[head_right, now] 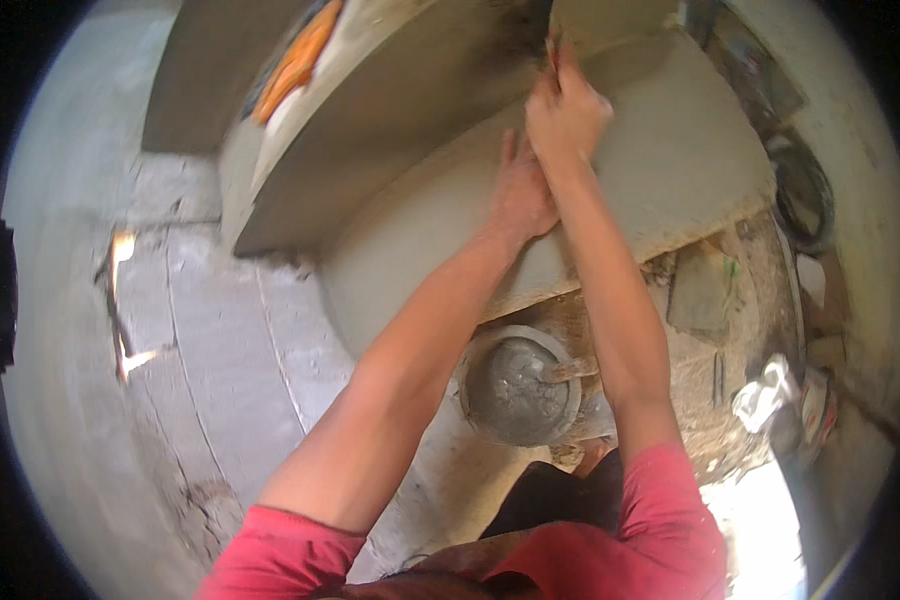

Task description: The person applies and smooths plaster onto a curved staircase using a trowel and a hand float. They repeatedly scoop plaster from a bucket, spread it on the stair treads and risers, and smooth the surface to create an even finish.

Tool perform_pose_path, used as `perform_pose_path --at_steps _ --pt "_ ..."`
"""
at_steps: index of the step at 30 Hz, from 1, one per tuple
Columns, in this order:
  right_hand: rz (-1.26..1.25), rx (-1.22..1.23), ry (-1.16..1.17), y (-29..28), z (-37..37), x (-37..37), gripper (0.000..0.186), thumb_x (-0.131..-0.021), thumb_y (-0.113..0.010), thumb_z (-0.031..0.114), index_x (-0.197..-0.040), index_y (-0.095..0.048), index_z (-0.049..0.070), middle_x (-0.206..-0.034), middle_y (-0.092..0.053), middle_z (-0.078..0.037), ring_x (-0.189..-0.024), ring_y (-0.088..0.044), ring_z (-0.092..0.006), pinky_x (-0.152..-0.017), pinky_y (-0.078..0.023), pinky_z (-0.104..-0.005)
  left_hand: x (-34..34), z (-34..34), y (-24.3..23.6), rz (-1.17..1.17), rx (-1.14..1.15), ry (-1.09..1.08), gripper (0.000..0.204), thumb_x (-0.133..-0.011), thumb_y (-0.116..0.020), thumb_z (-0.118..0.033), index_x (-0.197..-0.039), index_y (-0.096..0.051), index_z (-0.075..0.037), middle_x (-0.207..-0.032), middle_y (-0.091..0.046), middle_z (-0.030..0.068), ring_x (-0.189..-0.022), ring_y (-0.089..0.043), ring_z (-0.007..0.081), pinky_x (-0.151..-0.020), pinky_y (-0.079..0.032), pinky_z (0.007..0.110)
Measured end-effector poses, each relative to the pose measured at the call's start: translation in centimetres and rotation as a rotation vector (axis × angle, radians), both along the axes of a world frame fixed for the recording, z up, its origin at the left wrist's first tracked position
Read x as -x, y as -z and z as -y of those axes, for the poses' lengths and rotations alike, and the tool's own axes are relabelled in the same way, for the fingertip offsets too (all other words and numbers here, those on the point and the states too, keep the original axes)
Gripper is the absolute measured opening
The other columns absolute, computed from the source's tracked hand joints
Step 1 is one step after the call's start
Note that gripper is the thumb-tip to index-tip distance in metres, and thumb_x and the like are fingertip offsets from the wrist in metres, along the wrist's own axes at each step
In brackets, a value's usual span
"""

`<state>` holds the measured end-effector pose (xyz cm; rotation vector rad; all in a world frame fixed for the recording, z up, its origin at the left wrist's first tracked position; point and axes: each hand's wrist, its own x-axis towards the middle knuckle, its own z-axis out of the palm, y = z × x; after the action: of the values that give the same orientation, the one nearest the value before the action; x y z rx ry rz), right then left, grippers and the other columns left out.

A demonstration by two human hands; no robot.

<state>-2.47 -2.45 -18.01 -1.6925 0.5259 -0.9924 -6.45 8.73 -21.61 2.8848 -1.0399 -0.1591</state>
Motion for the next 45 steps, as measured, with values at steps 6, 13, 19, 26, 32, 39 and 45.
perform_pose_path --at_steps 6,13,19,26,32,39,45 --pt "-0.003 -0.271 -0.054 -2.9 3.3 14.0 0.032 -0.104 -0.067 0.011 -0.132 -0.073 -0.002 -0.116 -0.081 -0.011 -0.103 -0.075 -0.0183 -0.092 -0.059 -0.0358 0.2 0.1 0.5 0.004 0.167 -0.108 0.078 -0.106 -0.052 -0.04 -0.17 -0.027 -0.003 -0.178 -0.027 0.0145 -0.167 -0.02 0.0305 -0.137 -0.009 0.055" --pt "-0.01 -0.802 -0.214 0.8 4.9 30.5 0.021 -0.105 -0.069 0.013 -0.11 -0.075 -0.006 -0.096 -0.074 -0.004 -0.085 -0.064 -0.0097 -0.074 -0.054 -0.0285 -0.1 -0.2 2.3 0.208 0.218 -0.082 0.071 -0.107 -0.051 -0.041 -0.166 -0.038 -0.004 -0.175 -0.034 0.0156 -0.164 -0.026 0.0325 -0.134 -0.012 0.064" --pt "-0.605 -0.749 -0.425 3.2 0.3 41.6 0.019 -0.105 -0.069 0.017 -0.104 -0.076 -0.001 -0.087 -0.073 -0.004 -0.076 -0.067 -0.0105 -0.068 -0.058 -0.0312 -0.4 -0.3 4.0 0.278 0.332 -0.068 0.07 -0.106 -0.055 -0.039 -0.163 -0.042 0.001 -0.172 -0.039 0.0217 -0.163 -0.029 0.0368 -0.135 -0.014 0.057" --pt "-0.911 -0.27 -0.784 5.6 -6.5 42.8 0.03 -0.101 -0.066 0.026 -0.095 -0.074 -0.002 -0.074 -0.072 -0.019 -0.065 -0.067 -0.0297 -0.067 -0.054 -0.0421 0.2 -7.6 1.9 0.249 0.278 -0.072 0.072 -0.11 -0.048 -0.044 -0.165 -0.038 0.0 -0.174 -0.035 0.0227 -0.165 -0.026 0.0357 -0.135 -0.016 0.055" --pt "-1.072 0.095 -0.997 8.2 -12.6 38.9 0.028 -0.092 -0.065 0.02 -0.09 -0.076 -0.005 -0.091 -0.073 -0.034 -0.092 -0.073 -0.0521 -0.09 -0.058 -0.058 1.3 -12.0 3.0 0.18 0.295 -0.165 0.079 -0.11 -0.046 -0.053 -0.168 -0.034 -0.001 -0.176 -0.031 0.0205 -0.166 -0.024 0.0335 -0.136 -0.013 0.055" --pt "-1.309 0.244 -1.184 11.9 -17.6 34.2 0.033 -0.086 -0.069 0.021 -0.102 -0.079 -0.007 -0.108 -0.075 -0.034 -0.109 -0.073 -0.0484 -0.099 -0.058 -0.0528 1.3 -11.3 2.4 0.178 0.238 -0.166 0.079 -0.109 -0.047 -0.053 -0.168 -0.034 -0.001 -0.177 -0.031 0.0177 -0.166 -0.024 0.031 -0.136 -0.013 0.054" --pt "-1.317 0.038 -1.217 15.1 -18.4 34.7 0.036 -0.088 -0.068 0.023 -0.105 -0.078 -0.007 -0.105 -0.075 -0.033 -0.108 -0.073 -0.0485 -0.097 -0.057 -0.0511 1.4 -11.4 2.2 0.135 0.242 -0.163 0.079 -0.109 -0.046 -0.052 -0.169 -0.032 -0.002 -0.178 -0.029 0.017 -0.166 -0.023 0.0314 -0.136 -0.012 0.055"
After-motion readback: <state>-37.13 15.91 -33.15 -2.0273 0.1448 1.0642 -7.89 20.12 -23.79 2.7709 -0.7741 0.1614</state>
